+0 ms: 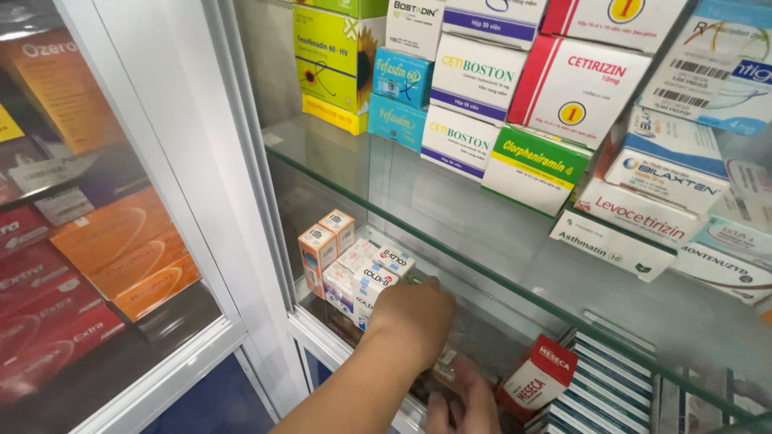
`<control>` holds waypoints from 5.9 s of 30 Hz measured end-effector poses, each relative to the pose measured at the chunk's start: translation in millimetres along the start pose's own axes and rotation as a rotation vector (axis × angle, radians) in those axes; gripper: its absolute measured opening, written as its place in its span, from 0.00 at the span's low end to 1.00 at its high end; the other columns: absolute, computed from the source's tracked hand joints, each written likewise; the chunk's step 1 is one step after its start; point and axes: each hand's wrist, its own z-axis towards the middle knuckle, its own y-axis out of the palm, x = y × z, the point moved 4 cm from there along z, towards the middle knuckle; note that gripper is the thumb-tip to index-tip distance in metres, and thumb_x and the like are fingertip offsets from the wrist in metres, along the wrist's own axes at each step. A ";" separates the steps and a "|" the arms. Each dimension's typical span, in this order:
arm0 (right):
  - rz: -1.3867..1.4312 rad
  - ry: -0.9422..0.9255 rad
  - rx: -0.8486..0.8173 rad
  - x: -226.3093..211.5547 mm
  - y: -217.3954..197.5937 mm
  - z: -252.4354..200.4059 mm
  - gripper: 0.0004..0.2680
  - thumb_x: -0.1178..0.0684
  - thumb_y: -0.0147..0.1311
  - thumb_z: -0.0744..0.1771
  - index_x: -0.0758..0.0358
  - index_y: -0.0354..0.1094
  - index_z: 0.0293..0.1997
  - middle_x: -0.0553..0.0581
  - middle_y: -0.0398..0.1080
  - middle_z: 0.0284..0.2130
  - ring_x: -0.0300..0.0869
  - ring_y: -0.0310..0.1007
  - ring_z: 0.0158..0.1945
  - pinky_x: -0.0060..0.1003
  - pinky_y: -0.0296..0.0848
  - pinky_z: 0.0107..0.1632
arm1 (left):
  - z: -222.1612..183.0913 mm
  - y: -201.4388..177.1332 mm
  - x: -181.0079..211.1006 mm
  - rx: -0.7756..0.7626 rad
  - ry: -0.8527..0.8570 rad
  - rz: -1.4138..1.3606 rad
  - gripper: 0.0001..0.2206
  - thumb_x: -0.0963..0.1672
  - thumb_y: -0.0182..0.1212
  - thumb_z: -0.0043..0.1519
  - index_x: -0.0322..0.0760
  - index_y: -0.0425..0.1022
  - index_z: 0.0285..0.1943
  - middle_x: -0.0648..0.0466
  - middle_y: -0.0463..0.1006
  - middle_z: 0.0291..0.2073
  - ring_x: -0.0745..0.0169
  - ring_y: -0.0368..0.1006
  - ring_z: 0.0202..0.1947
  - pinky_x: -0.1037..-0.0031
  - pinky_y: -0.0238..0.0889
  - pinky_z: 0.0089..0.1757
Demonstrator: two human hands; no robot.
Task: Selecting, checking, and organizing various medicine boxes on shelves and a desk within a pharmacy.
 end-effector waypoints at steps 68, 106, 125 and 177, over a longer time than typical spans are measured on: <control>-0.123 -0.195 -0.156 -111.5 9.7 61.6 0.44 0.57 0.71 0.54 0.63 0.38 0.75 0.70 0.56 0.62 0.56 0.63 0.64 0.52 0.66 0.63 | -22.3 -42.3 -79.8 0.212 -0.360 -0.332 0.16 0.47 0.71 0.53 0.35 0.82 0.46 0.43 0.80 0.47 0.44 0.78 0.49 0.60 0.72 0.49; -0.409 -0.158 -0.239 -112.9 8.8 52.9 0.35 0.51 0.69 0.58 0.55 0.51 0.72 0.66 0.64 0.59 0.53 0.72 0.60 0.46 0.73 0.60 | -30.7 -37.9 -82.3 0.285 -0.404 -0.383 0.20 0.50 0.70 0.54 0.36 0.77 0.51 0.44 0.81 0.44 0.45 0.78 0.47 0.60 0.71 0.49; 0.169 -0.150 -0.398 -103.9 39.6 57.0 0.40 0.65 0.63 0.57 0.49 0.38 0.75 0.66 0.61 0.63 0.48 0.78 0.53 0.41 0.80 0.50 | -29.3 -43.1 -86.5 0.267 -0.461 -0.474 0.25 0.52 0.75 0.50 0.36 0.75 0.50 0.44 0.81 0.45 0.46 0.78 0.49 0.59 0.71 0.49; -0.743 -0.340 -0.555 -185.8 -0.9 48.6 0.16 0.46 0.60 0.62 0.55 0.72 0.53 0.62 0.79 0.40 0.55 0.79 0.47 0.46 0.76 0.52 | -80.3 49.8 -25.3 0.578 -0.368 -1.047 0.15 0.42 0.57 0.57 0.42 0.80 0.52 0.39 0.82 0.35 0.40 0.79 0.43 0.60 0.71 0.45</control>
